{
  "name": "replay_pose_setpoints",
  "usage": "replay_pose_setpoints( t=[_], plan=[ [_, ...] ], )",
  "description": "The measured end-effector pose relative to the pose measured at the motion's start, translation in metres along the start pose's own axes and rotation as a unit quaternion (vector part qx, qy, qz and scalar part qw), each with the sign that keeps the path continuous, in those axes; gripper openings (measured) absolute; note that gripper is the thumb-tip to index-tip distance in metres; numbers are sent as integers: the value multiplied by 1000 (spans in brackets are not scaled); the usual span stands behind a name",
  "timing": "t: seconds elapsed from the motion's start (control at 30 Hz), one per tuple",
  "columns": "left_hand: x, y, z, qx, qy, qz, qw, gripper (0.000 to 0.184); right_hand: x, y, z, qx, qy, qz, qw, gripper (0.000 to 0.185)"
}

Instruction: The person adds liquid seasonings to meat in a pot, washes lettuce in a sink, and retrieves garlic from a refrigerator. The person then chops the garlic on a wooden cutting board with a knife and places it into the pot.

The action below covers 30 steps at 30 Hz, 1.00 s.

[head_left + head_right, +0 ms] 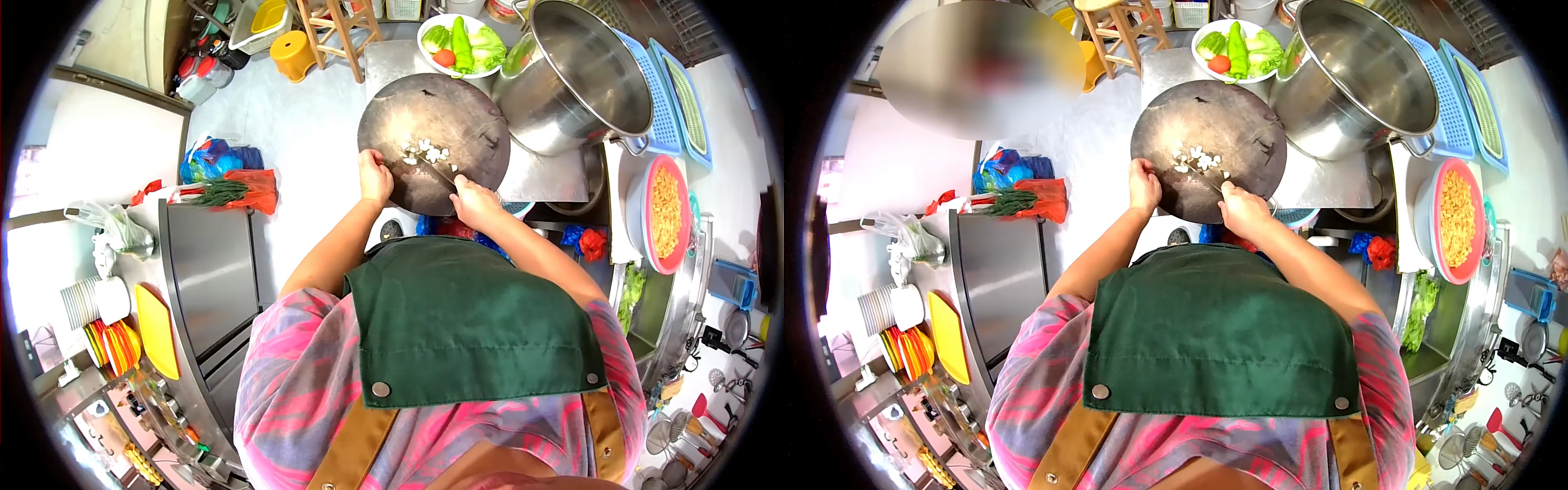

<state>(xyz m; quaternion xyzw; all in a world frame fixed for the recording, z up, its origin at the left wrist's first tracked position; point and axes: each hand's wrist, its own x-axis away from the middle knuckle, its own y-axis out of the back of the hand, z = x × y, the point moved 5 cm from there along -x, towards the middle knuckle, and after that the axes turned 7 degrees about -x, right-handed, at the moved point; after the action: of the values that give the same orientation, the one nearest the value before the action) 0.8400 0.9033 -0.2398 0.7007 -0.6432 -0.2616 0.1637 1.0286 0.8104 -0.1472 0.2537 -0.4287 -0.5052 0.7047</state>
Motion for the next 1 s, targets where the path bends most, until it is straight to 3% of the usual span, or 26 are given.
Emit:
replay_pose_setpoints(
  t=[0.27, 0.33, 0.4, 0.57, 0.67, 0.87, 0.93, 1.0],
  plan=[
    [4, -14, -22, 31, -57, 27, 998, 26, 6, 12, -13, -39, -38, -41, 998, 23],
    [5, -8, -35, -23, -131, -12, 991, 25, 8, 8, -12, -33, -27, -24, 999, 23],
    [6, -4, -32, -48, -132, -16, 990, 23, 10, 1, -4, -30, 44, -15, 998, 23],
    [6, -14, -33, -30, -116, 32, 992, 24, 5, 2, -15, -67, -37, -32, 997, 25],
    [12, -24, -58, -20, -214, 81, 973, 33, 7, 9, -23, -76, -50, -52, 995, 27],
    [14, -21, -62, -51, -179, 156, 970, 38, 8, 12, -26, -79, -47, -73, 993, 27],
    [12, -6, -63, -81, -192, 86, 974, 40, 9, 11, -23, -79, -42, -64, 994, 26],
    [12, 1, -49, -94, -142, 78, 982, 35, 11, 11, -19, -78, -37, -55, 995, 26]
  ],
)
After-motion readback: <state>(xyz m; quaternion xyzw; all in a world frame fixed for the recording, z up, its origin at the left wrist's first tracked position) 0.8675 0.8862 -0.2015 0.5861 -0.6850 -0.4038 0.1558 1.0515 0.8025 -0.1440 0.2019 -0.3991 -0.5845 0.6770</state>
